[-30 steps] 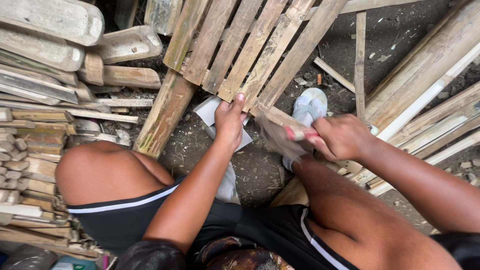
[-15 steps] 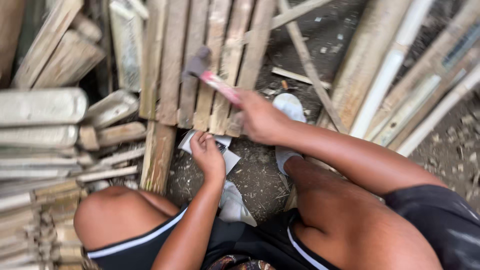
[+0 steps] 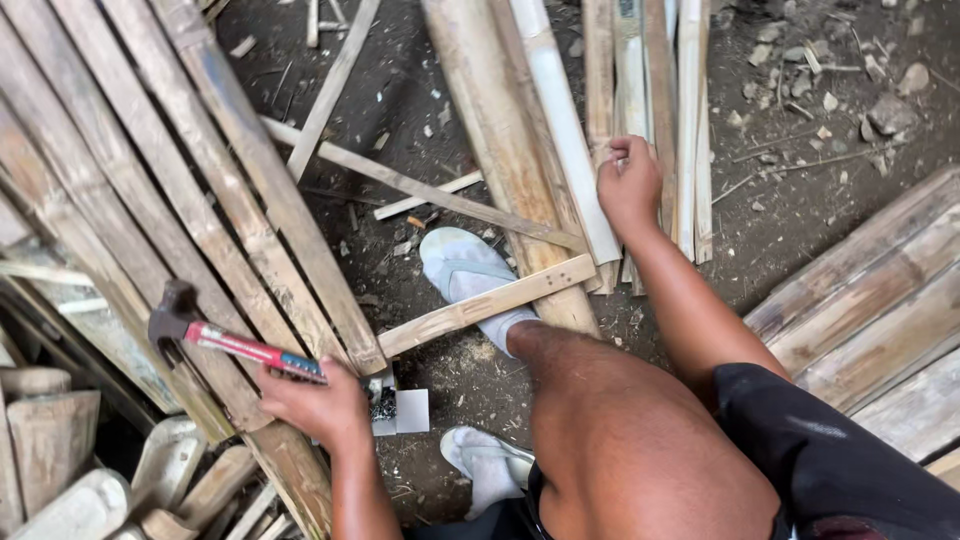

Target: The person is assembling a wooden structure by hammering nails into wooden planks. They repeatedly pick up planks, position them, and secure them with nails using a hammer.

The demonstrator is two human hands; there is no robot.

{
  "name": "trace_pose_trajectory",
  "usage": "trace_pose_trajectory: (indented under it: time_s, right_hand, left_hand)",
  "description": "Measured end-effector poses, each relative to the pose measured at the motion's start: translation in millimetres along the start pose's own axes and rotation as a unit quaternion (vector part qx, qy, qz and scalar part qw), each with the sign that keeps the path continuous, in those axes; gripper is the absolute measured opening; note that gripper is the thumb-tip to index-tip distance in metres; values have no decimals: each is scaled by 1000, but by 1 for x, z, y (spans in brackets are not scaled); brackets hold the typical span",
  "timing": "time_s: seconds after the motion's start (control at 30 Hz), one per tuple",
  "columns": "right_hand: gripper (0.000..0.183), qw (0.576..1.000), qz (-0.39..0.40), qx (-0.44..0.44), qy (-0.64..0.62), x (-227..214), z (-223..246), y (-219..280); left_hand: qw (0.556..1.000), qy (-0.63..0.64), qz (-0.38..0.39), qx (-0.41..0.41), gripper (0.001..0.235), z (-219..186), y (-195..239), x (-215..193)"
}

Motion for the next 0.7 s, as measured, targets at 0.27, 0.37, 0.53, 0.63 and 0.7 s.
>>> trace_pose_trajectory:
  time_s: [0.27,0.37,0.53,0.63,0.7]
  right_hand:
    - [30,984,10,102,146,27,-67,-2]
    - [36,984,-20,90,150,29,-59,-2]
    - [26,954,148,261,13,17,-67,-21]
    - [21,938,152,294,-101,-7,-70,-34]
    - [22,934,123,274,-195,-29,-63,-44]
  left_hand:
    - [996,-90,10,-27,77,26,-4,-5]
    - [982,-176,-3,74,68,31,-19,-7]
    - [982,13,32,185,48,-7,-11,27]
    - [947,23,61,316,41,-53,8,48]
    - [934,78,88,337,38,-81,16,53]
Point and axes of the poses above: each hand's wrist, its own y-axis away from the middle knuckle, its own x-axis out of the palm, z = x × y, the point moved 3 cm from there along -y, towards the middle knuckle, and after that the axes turned 11 degrees about x, right-handed, at the moved point
